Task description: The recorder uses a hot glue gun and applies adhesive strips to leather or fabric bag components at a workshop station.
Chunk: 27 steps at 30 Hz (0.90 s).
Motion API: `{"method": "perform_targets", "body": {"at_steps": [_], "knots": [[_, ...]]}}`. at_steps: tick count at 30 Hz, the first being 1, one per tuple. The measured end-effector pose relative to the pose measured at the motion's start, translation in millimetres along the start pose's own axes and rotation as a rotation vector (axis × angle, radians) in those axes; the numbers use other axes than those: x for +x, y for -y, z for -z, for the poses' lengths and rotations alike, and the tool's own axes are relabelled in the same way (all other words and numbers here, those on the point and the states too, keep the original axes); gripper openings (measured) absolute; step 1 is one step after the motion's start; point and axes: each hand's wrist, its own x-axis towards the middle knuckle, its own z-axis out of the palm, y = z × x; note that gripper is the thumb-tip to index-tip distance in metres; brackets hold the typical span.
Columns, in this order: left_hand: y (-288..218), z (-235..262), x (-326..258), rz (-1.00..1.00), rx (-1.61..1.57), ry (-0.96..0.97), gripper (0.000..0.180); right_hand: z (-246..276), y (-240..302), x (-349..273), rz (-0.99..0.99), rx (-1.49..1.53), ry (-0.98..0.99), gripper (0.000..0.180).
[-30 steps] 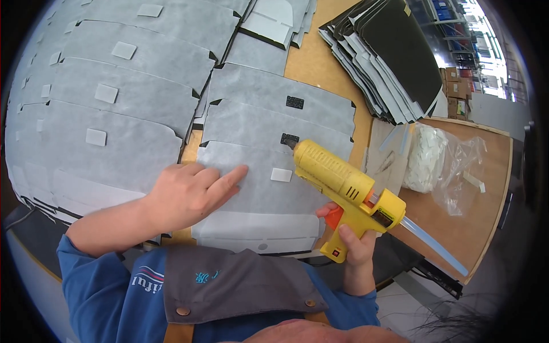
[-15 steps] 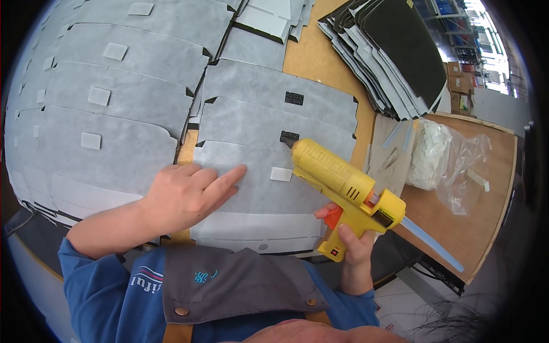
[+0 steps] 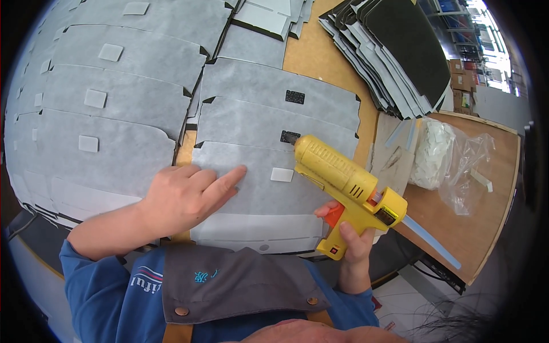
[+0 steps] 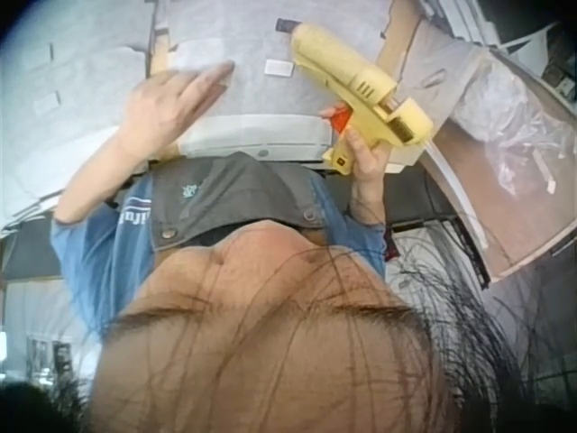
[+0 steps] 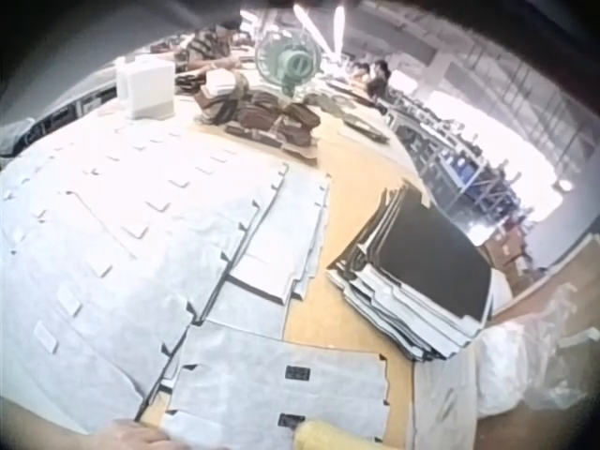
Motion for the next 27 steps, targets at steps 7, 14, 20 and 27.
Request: {"method": "perform_targets", "body": {"at_steps": [7, 14, 20, 27], "knots": [[0, 0, 0, 0.005, -0.013, 0.0, 0.049, 1, -3, 0, -0.006, 0.0, -0.001, 0.055], [0, 1, 1, 0.006, -0.032, 0.0, 0.049, 10, -6, -10, -0.007, 0.005, -0.053, 0.054], [0, 1, 2, 0.002, -0.038, 0.003, 0.048, 11, -8, -12, -0.015, 0.013, -0.057, 0.055], [0, 1, 2, -0.001, -0.029, 0.012, 0.048, 14, -9, -11, -0.023, 0.007, -0.065, 0.054]]}}
